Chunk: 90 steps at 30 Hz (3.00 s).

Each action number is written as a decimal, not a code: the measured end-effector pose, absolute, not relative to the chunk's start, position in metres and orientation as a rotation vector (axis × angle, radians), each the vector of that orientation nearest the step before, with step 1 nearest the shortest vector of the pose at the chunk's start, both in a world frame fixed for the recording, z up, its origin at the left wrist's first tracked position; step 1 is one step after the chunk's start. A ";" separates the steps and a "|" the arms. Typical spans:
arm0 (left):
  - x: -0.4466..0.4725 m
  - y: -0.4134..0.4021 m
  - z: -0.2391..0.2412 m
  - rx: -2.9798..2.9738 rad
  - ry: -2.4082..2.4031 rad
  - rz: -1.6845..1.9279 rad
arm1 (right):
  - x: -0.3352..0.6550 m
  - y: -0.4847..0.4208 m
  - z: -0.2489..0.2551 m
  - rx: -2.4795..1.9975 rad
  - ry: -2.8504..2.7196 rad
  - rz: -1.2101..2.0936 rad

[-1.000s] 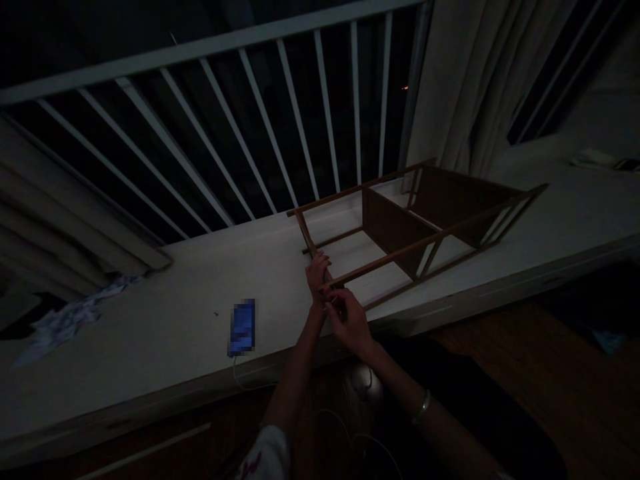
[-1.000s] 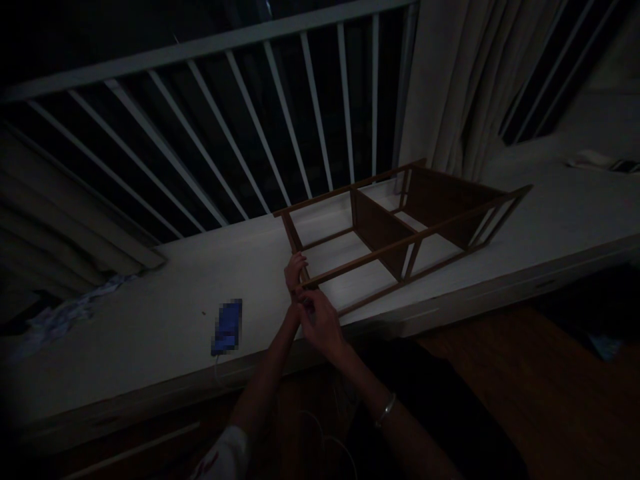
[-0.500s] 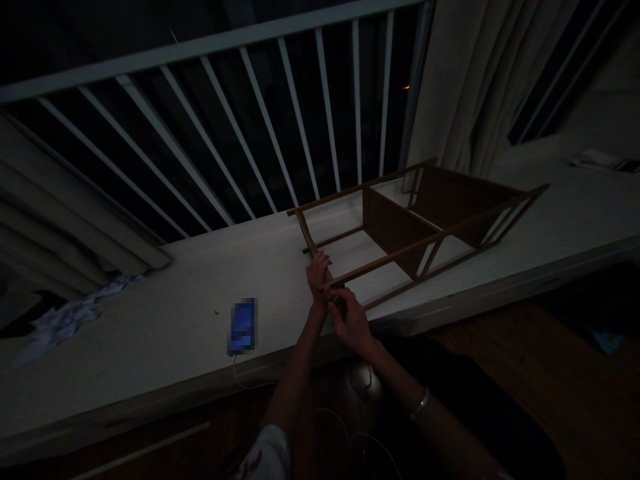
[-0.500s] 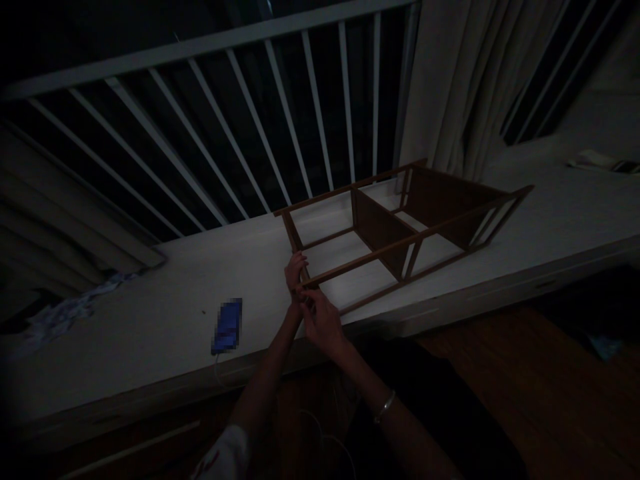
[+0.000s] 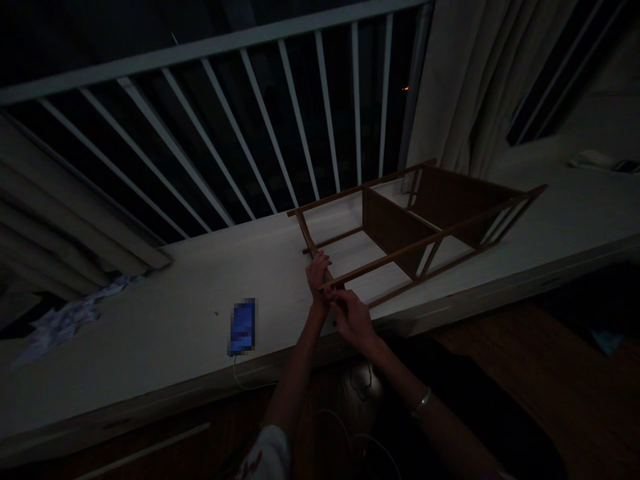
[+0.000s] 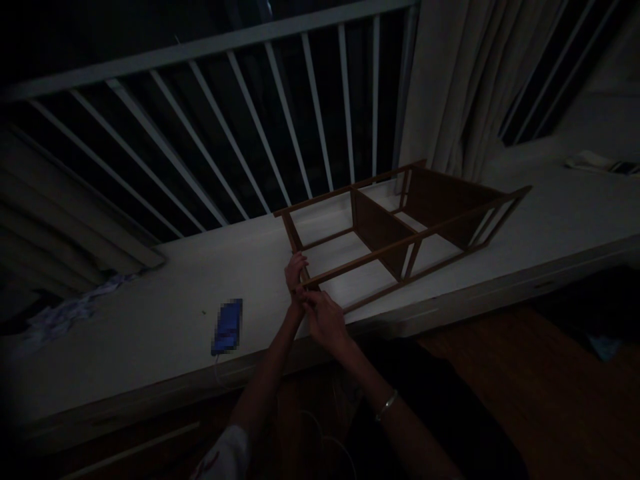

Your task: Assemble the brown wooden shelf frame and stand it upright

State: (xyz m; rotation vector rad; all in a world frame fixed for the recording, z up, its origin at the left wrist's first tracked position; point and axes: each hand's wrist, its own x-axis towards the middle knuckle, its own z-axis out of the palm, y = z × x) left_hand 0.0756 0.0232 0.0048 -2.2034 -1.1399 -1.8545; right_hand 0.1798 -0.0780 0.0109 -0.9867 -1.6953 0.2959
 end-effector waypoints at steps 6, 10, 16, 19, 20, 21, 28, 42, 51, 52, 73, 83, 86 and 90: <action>0.077 0.021 0.005 -2.191 -1.115 -1.858 | 0.189 -0.073 0.009 -0.934 -1.787 0.215; 0.078 0.021 0.004 -2.182 -1.107 -1.858 | 0.196 -0.068 0.009 -0.940 -1.837 0.180; 0.078 0.022 0.003 -2.161 -1.096 -1.886 | 0.204 -0.065 0.008 -0.943 -1.876 0.225; 0.078 0.021 0.002 -2.172 -1.112 -1.874 | 0.205 -0.065 0.008 -0.945 -1.881 0.336; 0.078 0.021 0.002 -2.174 -1.118 -1.870 | 0.205 -0.065 0.008 -0.950 -1.886 0.364; 0.078 0.021 0.002 -2.177 -1.117 -1.870 | 0.205 -0.065 0.008 -0.955 -1.893 0.380; 0.078 0.020 0.003 -2.173 -1.087 -1.896 | 0.210 -0.063 0.013 -0.962 -1.941 0.357; 0.077 0.020 0.002 -2.176 -1.102 -1.891 | 0.237 -0.057 0.031 -0.966 -1.873 0.479; 0.078 0.021 0.000 -2.166 -1.121 -1.881 | 0.236 -0.056 0.042 -0.906 -1.661 0.552; 0.078 0.021 0.000 -2.166 -1.109 -1.889 | 0.236 -0.056 0.042 -0.921 -1.632 0.559; 0.079 0.019 0.002 -2.160 -1.127 -1.892 | 0.224 -0.057 0.043 -0.862 -1.378 0.955; 0.079 0.020 0.002 -2.164 -1.079 -1.890 | 0.217 -0.062 0.049 -0.817 -1.354 0.985; 0.080 0.021 0.002 -2.158 -1.068 -1.897 | 0.215 -0.063 0.049 -0.832 -1.349 0.968; 0.080 0.021 0.002 -2.142 -1.039 -1.911 | 0.213 -0.066 0.052 -0.825 -1.371 0.872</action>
